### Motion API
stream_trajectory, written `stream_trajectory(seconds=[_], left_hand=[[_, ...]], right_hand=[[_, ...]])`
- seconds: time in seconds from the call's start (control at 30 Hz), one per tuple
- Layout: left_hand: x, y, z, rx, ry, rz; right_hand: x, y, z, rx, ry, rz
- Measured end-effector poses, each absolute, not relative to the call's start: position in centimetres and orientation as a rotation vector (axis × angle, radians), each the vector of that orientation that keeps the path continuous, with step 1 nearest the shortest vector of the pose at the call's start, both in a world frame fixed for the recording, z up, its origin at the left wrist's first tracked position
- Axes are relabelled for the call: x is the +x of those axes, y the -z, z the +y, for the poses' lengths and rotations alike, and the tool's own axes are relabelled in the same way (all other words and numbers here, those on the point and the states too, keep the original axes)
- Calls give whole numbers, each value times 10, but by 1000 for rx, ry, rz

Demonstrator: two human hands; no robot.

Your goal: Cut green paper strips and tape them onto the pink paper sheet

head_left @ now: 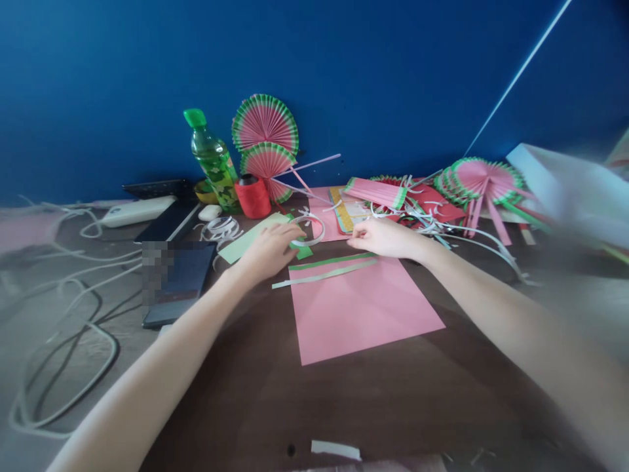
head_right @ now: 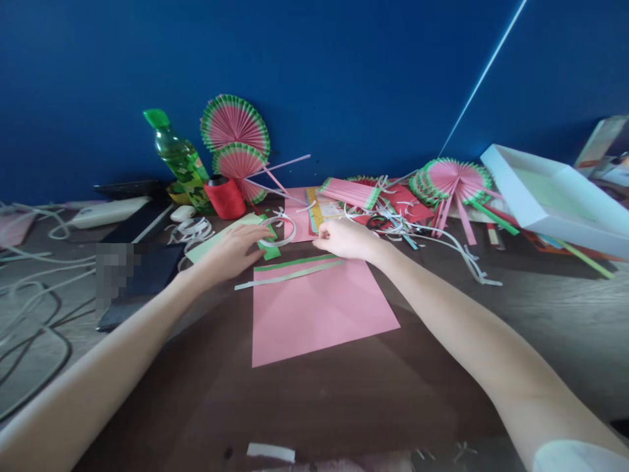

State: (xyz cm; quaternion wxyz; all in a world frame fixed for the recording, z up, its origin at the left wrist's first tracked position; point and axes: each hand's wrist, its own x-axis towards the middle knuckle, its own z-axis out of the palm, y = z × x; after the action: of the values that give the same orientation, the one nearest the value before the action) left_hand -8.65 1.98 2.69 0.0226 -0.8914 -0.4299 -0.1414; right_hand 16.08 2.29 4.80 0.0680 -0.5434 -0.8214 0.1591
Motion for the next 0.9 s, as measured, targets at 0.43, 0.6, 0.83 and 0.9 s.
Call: stream_trajectory(seconds=[0.43,0.6,0.83,0.9], left_hand=[[-66,-21,6,-2831,1338,-1738],[-58,-14,-4,-2885,1358,-1688],[-56,-8,-8,-2992,1044,-1383],[-56,-6,-8,-3001,930,-1292]], right_hand=[[133,-24,14,-1067,-429,-1933],[122,-17,2,-930,-404,-1888],[116,-4,-10,-835,-416,-1832],[116,-3,-11,-823,-403,-1833]])
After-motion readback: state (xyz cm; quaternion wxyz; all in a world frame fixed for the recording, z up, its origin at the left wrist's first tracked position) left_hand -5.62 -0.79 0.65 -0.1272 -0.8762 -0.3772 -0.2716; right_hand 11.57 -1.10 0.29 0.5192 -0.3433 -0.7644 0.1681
